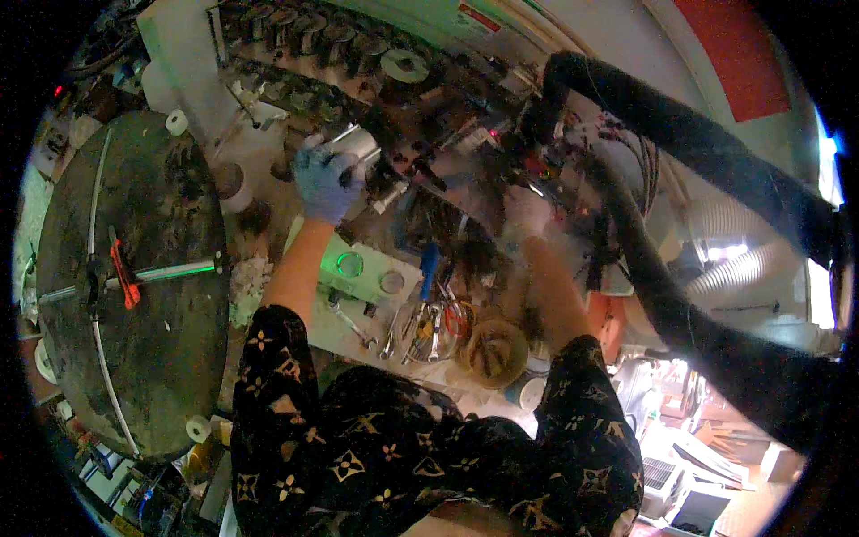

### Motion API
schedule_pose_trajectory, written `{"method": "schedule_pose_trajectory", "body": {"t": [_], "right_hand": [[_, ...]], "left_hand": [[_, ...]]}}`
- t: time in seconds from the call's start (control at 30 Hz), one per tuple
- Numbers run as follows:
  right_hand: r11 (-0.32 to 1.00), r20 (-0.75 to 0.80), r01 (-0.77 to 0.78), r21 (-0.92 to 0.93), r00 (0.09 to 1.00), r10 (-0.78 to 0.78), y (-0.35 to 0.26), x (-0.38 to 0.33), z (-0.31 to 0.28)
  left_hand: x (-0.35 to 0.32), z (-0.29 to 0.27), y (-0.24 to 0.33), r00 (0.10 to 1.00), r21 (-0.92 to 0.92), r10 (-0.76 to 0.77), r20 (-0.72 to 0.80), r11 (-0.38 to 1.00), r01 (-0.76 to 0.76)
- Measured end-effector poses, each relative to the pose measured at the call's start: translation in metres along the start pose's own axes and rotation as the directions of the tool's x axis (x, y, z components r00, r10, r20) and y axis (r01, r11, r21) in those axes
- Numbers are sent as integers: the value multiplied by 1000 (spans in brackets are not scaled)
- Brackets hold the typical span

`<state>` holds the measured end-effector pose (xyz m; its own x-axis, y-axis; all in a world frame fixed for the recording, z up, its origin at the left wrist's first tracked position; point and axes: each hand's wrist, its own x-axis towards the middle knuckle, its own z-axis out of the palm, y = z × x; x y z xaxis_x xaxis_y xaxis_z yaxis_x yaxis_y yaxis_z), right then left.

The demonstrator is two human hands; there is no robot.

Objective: The person repeatedly picks up large flat metal sheets from a stack, places them onto a conveyor belt, and then stacks them again. The person also briefly uses a tool on a circular metal component.

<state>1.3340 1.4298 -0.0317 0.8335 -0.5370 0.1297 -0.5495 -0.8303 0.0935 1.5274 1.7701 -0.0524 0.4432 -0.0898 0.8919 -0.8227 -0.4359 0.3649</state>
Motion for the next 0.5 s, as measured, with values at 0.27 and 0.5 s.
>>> {"method": "schedule_pose_trajectory", "body": {"t": [0.27, 0.5], "right_hand": [[998, -204, 44, -48, 977, -53, 4, -4, 24], [985, -16, -43, -166, 999, 41, -16, -10, -18]], "left_hand": [[-8, 1, -14, 998, -39, 59, -17, 997, -60], [-10, 6, -16, 994, -145, 77, -79, 986, -88]]}}
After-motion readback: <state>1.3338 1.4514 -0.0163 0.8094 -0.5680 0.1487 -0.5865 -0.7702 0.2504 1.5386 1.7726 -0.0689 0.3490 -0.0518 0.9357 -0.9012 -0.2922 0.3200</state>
